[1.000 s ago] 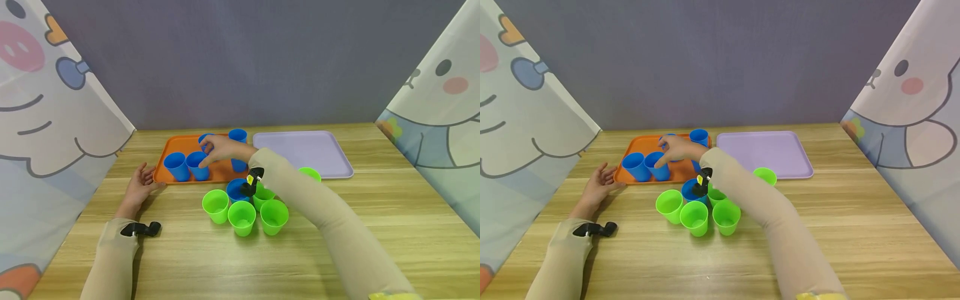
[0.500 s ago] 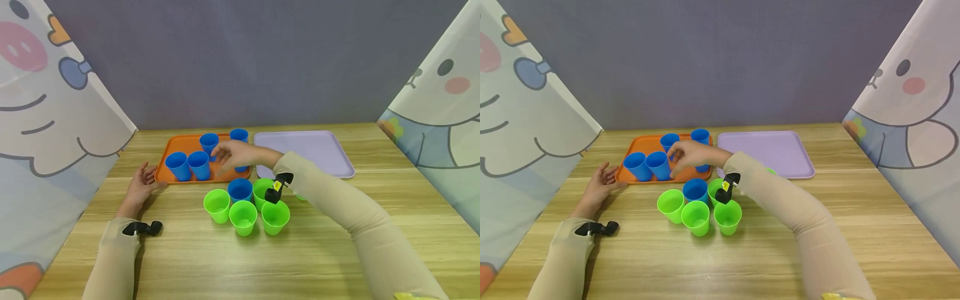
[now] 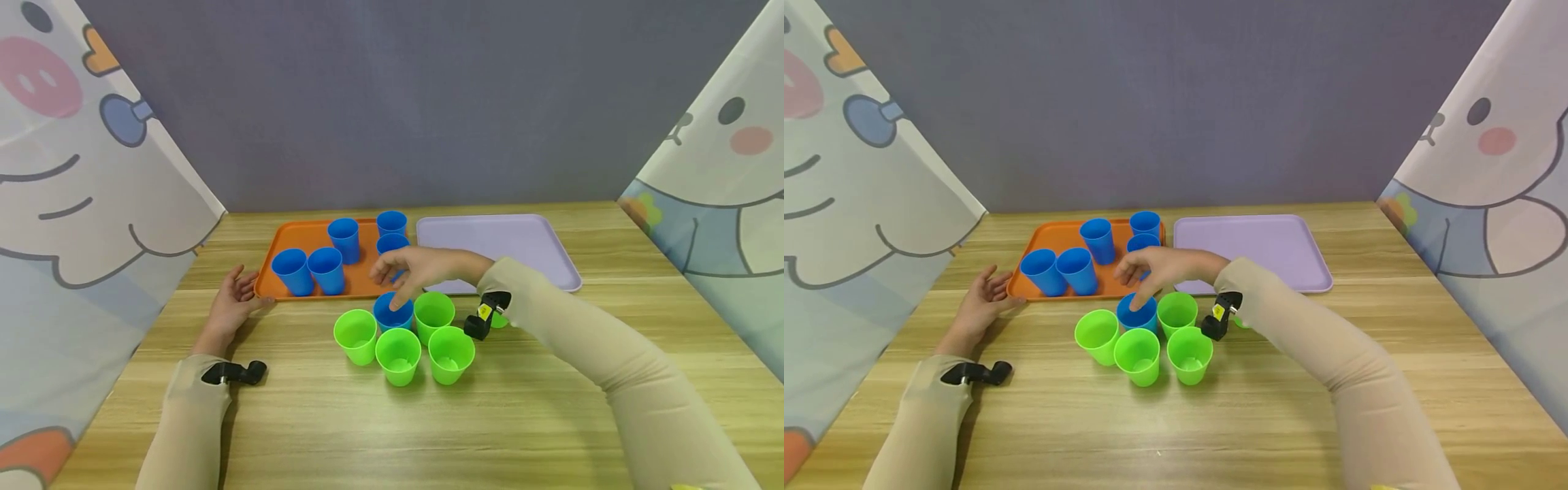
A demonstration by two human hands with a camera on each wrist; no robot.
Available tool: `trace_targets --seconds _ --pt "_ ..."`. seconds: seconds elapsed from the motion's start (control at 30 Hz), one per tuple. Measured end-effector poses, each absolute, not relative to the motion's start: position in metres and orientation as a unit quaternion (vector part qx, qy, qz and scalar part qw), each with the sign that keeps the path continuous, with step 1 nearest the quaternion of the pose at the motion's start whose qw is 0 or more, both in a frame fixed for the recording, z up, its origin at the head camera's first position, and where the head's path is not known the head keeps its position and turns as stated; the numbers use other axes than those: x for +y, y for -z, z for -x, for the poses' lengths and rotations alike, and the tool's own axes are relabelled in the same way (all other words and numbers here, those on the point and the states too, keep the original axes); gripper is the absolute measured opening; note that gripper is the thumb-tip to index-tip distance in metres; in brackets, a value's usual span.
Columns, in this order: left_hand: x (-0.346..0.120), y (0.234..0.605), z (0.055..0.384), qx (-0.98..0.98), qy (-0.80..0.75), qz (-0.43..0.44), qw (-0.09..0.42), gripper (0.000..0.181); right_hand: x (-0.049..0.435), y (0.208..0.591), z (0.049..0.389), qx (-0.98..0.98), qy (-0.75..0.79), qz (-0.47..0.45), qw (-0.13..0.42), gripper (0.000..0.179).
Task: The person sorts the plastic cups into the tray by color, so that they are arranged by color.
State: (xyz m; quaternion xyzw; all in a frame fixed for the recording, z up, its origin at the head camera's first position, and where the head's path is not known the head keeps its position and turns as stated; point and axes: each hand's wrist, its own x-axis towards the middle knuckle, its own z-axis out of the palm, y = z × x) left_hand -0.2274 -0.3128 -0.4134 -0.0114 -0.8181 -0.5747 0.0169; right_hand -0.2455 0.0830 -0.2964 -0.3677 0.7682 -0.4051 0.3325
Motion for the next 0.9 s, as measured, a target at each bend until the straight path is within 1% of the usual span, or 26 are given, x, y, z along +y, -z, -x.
trace_targets --seconds 0.43,0.9 --pt "-0.311 0.411 0.226 -0.815 0.579 0.010 0.011 0.100 0.093 0.304 0.240 0.773 0.377 0.377 0.345 0.067" --pt "-0.310 0.410 0.226 -0.818 0.576 0.009 0.018 0.099 0.094 0.309 0.239 0.760 0.386 0.378 0.361 0.059"
